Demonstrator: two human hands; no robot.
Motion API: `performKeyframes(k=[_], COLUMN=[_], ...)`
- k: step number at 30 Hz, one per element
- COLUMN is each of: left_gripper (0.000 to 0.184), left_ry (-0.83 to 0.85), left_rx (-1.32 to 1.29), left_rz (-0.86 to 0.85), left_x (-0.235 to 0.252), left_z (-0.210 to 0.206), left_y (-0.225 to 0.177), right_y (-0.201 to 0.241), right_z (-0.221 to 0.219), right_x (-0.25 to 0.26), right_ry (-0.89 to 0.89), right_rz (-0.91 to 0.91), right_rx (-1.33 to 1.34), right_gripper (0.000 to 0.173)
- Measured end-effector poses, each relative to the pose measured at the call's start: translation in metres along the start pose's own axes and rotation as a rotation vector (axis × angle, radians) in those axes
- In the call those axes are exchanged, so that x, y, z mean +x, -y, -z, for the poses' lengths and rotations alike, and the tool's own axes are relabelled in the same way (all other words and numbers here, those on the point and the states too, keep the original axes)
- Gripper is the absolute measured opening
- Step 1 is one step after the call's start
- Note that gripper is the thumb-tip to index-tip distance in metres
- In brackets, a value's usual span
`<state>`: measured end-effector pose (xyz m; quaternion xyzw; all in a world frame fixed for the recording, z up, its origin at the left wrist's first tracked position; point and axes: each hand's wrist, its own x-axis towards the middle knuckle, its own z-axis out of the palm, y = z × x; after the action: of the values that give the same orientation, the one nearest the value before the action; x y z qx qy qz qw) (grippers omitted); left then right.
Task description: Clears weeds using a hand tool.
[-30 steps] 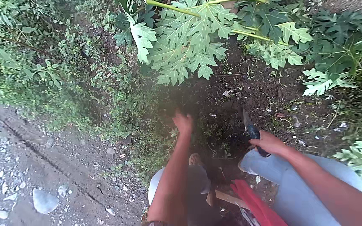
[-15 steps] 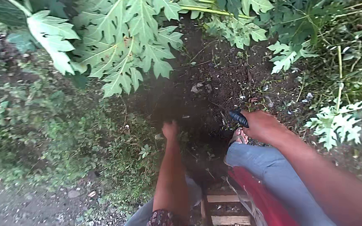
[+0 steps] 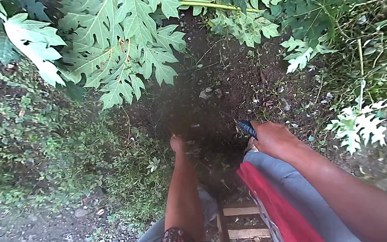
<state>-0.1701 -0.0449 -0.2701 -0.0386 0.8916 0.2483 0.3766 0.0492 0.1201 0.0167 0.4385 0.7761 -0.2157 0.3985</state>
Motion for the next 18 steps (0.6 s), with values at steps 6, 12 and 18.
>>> performKeyframes(k=[6,12,18], left_gripper=[0.054,0.046,0.043], left_ry=[-0.11,-0.366,-0.5], left_rx=[-0.024,-0.33,-0.017], left_rz=[-0.025,-0.066,0.073], left_x=[-0.006,-0.054,-0.081], left_z=[0.025,0.062,0.085], left_y=[0.007,0.049,0.121], right_y=[-0.001,0.007,0.001], right_z=[-0.004,-0.005,-0.014], right_x=[-0.002,-0.003,-0.021], right_ry=[-0.049,-0.112,-0.192], right_rz=[0.018,0.054,0.102], right_rx=[0.016,0.032,0.035], right_gripper=[0.04,0.034,0.042])
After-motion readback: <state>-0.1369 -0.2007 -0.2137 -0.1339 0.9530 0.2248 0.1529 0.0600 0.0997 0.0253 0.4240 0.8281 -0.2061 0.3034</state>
